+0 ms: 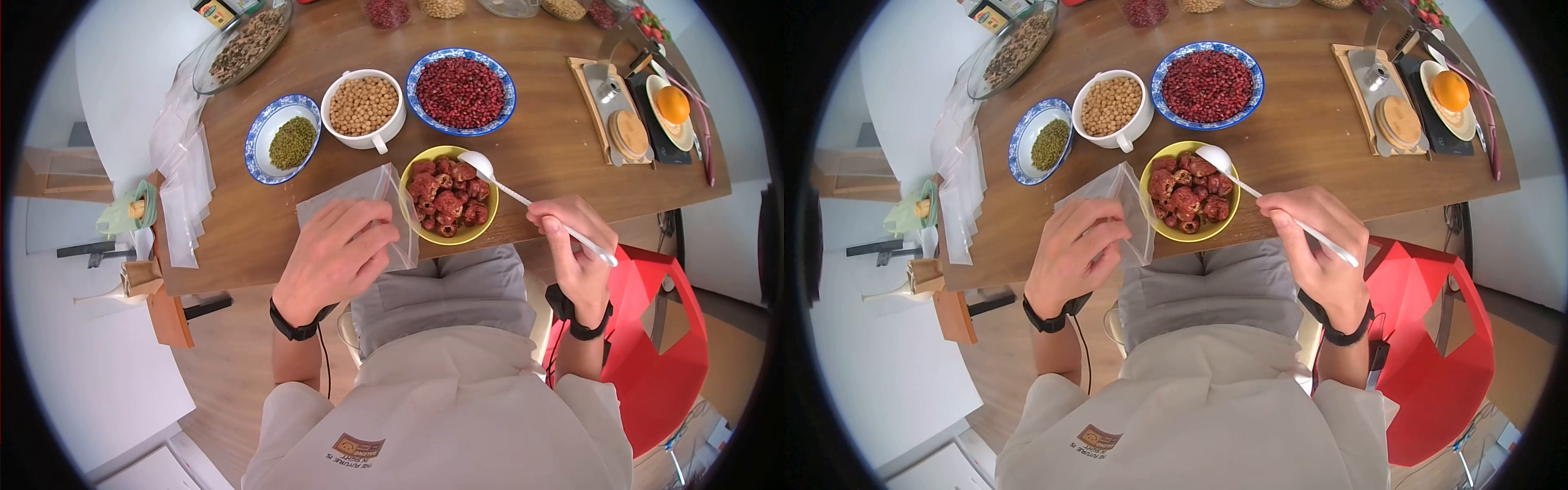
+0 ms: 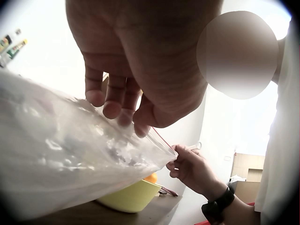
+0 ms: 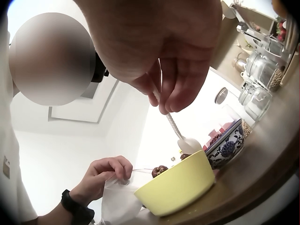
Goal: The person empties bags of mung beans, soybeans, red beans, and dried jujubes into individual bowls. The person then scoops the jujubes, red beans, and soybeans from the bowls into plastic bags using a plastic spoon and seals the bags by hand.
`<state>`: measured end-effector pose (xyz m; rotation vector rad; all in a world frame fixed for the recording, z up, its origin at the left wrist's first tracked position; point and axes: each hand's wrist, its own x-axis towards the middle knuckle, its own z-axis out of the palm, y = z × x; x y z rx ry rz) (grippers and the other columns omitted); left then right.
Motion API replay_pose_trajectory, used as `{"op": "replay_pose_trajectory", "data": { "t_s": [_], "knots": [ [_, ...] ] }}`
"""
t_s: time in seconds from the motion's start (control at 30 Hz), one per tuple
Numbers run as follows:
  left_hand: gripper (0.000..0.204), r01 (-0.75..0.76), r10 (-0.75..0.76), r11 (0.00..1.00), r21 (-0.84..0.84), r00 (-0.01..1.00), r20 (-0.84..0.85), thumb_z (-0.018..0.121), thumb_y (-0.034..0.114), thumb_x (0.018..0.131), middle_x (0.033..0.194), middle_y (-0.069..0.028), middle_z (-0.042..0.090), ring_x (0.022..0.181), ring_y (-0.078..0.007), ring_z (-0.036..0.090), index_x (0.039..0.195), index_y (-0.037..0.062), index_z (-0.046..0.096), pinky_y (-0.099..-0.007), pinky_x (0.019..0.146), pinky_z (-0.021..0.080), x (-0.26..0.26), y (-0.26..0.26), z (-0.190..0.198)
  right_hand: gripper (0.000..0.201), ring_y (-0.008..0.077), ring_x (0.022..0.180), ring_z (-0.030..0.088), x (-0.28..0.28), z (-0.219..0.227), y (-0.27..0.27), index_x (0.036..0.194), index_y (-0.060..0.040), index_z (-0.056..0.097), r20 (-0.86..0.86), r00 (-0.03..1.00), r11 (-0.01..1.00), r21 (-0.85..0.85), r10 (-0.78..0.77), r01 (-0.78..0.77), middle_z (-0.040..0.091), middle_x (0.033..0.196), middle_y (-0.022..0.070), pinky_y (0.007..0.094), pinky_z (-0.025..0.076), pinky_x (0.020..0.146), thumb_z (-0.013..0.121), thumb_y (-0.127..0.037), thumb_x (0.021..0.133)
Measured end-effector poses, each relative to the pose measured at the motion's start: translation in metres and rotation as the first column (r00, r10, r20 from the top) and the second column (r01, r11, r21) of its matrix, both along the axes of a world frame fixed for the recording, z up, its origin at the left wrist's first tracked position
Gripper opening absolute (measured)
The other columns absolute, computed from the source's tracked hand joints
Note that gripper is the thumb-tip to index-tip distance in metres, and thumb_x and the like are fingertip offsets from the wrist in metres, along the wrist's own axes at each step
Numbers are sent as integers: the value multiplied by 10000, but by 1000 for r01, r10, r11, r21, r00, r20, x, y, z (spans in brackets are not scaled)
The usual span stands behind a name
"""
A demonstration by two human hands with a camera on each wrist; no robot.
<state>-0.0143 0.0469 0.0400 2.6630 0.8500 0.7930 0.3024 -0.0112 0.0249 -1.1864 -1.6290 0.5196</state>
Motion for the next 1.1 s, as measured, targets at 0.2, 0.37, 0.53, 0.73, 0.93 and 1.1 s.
{"op": "replay_pose_trajectory", "data": {
  "t_s": [0.2, 0.37, 0.53, 0.73, 0.93, 1.1],
  "knots": [
    [252, 19, -19, 1000, -3, 999, -33, 729, -8, 699, 1036, -56, 630, 880, -269, 641, 927, 69, 655, -386, 754, 512, 2, 1, 1, 128, 169, 776, 695, -7, -6, -1, 1056, 33, 745, -197, 978, 980, -198, -75, 35, 748, 918, 122, 281, 550, 680, 666, -52, 1002],
    [250, 23, -23, 1000, -2, 999, -33, 732, -6, 697, 1037, -57, 631, 873, -270, 641, 923, 67, 653, -385, 747, 509, 2, 1, 2, 258, 126, 755, 671, 1, -22, 7, 1148, 72, 704, -569, 800, 947, -322, -189, -5, 741, 923, 107, 262, 568, 627, 600, -153, 1073],
    [245, 17, -17, 1000, -3, 999, -39, 733, -6, 698, 1036, -57, 632, 872, -269, 644, 918, 65, 653, -384, 749, 513, 2, 1, 3, 274, 127, 722, 665, 2, -23, 9, 1148, 67, 705, -580, 784, 933, -360, -220, -4, 740, 914, 113, 262, 573, 606, 580, -168, 1082],
    [280, 23, -23, 1000, 2, 1000, 3, 699, -34, 676, 1021, -62, 658, 834, -293, 623, 934, 71, 673, -396, 702, 515, 4, 1, -1, 282, 142, 711, 673, -3, -11, 0, 1156, 75, 696, -588, 771, 940, -339, -246, 42, 739, 906, 126, 267, 577, 595, 576, -169, 1082],
    [294, 32, -32, 999, -3, 999, 5, 704, -33, 663, 1000, -64, 657, 822, -297, 622, 934, 77, 675, -394, 692, 512, 5, 1, -1, 226, 159, 760, 703, -28, 6, -20, 1163, 94, 694, -641, 765, 950, -274, -66, -147, 759, 950, 166, 283, 600, 632, 616, -86, 1050],
    [262, 47, -48, 998, 45, 999, 22, 716, -17, 676, 1003, -56, 638, 824, -279, 639, 918, 73, 667, -384, 700, 516, 6, -4, 7, 204, 193, 784, 741, -43, 15, -16, 1091, 15, 751, -266, 944, 965, -118, 196, -234, 769, 938, 119, 297, 591, 654, 768, 15, 888]
  ]
}}
